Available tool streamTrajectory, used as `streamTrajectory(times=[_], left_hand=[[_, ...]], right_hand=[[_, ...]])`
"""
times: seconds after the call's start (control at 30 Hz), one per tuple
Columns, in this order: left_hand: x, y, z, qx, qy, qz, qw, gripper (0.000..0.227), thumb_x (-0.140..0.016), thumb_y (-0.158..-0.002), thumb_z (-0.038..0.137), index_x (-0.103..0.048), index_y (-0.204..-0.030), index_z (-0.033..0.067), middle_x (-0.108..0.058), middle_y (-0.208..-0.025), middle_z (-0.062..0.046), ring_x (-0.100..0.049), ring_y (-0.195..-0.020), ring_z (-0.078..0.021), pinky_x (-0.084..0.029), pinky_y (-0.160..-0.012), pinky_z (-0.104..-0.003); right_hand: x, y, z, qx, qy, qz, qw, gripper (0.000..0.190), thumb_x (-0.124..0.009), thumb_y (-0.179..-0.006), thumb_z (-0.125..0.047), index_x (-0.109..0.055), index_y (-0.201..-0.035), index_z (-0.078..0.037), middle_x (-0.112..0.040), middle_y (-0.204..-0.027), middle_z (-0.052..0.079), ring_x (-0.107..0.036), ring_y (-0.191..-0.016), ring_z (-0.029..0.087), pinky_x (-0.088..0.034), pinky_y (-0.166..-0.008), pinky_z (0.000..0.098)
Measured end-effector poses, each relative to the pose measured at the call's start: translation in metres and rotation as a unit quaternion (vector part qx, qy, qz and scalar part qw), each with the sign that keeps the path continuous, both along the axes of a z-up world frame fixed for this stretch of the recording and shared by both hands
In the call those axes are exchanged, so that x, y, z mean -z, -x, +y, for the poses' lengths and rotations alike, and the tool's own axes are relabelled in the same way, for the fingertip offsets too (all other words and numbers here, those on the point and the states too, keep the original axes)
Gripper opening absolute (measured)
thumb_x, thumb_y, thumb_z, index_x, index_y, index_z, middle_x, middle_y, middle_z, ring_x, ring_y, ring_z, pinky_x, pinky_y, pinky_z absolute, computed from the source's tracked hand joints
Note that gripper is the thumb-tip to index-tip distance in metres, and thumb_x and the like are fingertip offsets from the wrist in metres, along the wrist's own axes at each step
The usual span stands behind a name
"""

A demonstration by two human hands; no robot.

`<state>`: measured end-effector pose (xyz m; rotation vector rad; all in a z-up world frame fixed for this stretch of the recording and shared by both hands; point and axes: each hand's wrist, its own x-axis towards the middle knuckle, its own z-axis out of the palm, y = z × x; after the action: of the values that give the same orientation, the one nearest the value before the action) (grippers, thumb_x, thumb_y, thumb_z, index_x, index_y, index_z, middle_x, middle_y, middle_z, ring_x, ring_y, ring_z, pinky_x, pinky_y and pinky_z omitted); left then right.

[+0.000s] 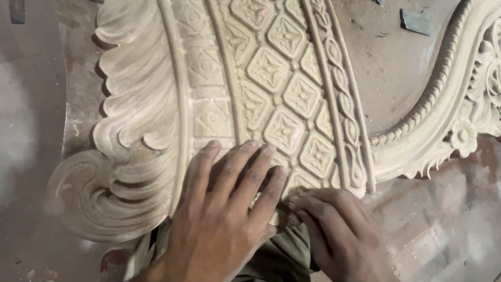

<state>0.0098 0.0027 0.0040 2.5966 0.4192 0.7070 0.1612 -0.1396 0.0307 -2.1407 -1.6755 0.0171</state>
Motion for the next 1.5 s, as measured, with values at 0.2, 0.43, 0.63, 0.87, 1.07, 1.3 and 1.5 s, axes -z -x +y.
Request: streamTrajectory(times=[0.2,0.43,0.63,0.87,1.07,1.3,1.5], left_hand=[[0.006,0.004,-0.003,0.008,-0.016,-0.005,1.0,0.075,-0.078,-0.071,0.047,-0.066,-0.131,0.0045,-0.059,-0.142,-0.014,-0.05,-0.136,-0.0329,-0.033,-0.113,-0.063],[0.009,0.001,-0.004,0.026,-0.022,-0.008,0.999,0.061,-0.075,-0.077,0.04,-0.068,-0.128,0.0069,-0.061,-0.138,-0.016,-0.05,-0.134,-0.034,-0.035,-0.111,-0.062],[0.012,0.005,-0.01,0.103,-0.025,-0.018,0.994,0.037,-0.069,-0.092,0.034,-0.072,-0.121,0.0106,-0.062,-0.14,-0.018,-0.05,-0.137,-0.0341,-0.036,-0.113,-0.061],[0.01,-0.001,-0.017,0.114,-0.014,-0.02,0.993,0.028,-0.055,-0.097,0.024,-0.075,-0.112,0.0115,-0.062,-0.136,-0.022,-0.05,-0.136,-0.0362,-0.033,-0.112,-0.062],[0.01,-0.006,-0.019,0.079,-0.006,-0.036,0.996,0.019,-0.06,-0.097,0.021,-0.076,-0.102,0.0112,-0.067,-0.129,-0.019,-0.054,-0.133,-0.0341,-0.038,-0.112,-0.06],[0.013,-0.006,-0.022,0.058,-0.008,-0.044,0.997,0.016,-0.066,-0.092,0.018,-0.077,-0.096,0.0074,-0.069,-0.123,-0.018,-0.058,-0.129,-0.0338,-0.041,-0.11,-0.059],[0.011,-0.008,-0.022,0.035,0.002,-0.059,0.998,0.016,-0.066,-0.094,0.017,-0.078,-0.094,0.0066,-0.071,-0.122,-0.017,-0.059,-0.128,-0.0337,-0.04,-0.111,-0.059]], right_hand=[[0.0,0.002,-0.002,-0.01,0.005,-0.033,0.999,0.022,-0.08,-0.08,-0.01,-0.073,-0.1,-0.008,-0.071,-0.098,0.007,-0.072,-0.089,0.023,-0.056,-0.076,0.0352],[-0.017,-0.005,-0.007,-0.045,-0.006,-0.026,0.999,0.028,-0.078,-0.079,-0.011,-0.071,-0.106,-0.007,-0.069,-0.104,0.007,-0.072,-0.092,0.023,-0.057,-0.076,0.0355],[-0.015,-0.023,-0.032,0.064,0.026,0.132,0.989,0.027,-0.077,-0.081,-0.004,-0.072,-0.108,-0.004,-0.071,-0.107,0.009,-0.074,-0.09,0.021,-0.064,-0.073,0.0308],[0.003,-0.035,-0.031,-0.045,0.03,-0.004,0.999,0.028,-0.077,-0.083,-0.006,-0.071,-0.11,-0.004,-0.068,-0.108,0.009,-0.072,-0.092,0.025,-0.059,-0.075,0.0356],[-0.009,-0.03,-0.02,-0.094,0.032,-0.015,0.995,0.029,-0.074,-0.084,-0.005,-0.067,-0.112,-0.001,-0.065,-0.111,0.015,-0.069,-0.1,0.029,-0.057,-0.082,0.0379],[0.002,-0.031,-0.028,-0.153,0.024,-0.142,0.978,0.035,-0.075,-0.087,-0.008,-0.068,-0.12,0.003,-0.066,-0.116,0.014,-0.068,-0.104,0.028,-0.059,-0.085,0.0382],[0.012,-0.035,-0.04,-0.131,0.03,-0.135,0.982,0.032,-0.073,-0.086,-0.013,-0.069,-0.115,0.0,-0.07,-0.117,0.014,-0.068,-0.105,0.027,-0.057,-0.086,0.04]])
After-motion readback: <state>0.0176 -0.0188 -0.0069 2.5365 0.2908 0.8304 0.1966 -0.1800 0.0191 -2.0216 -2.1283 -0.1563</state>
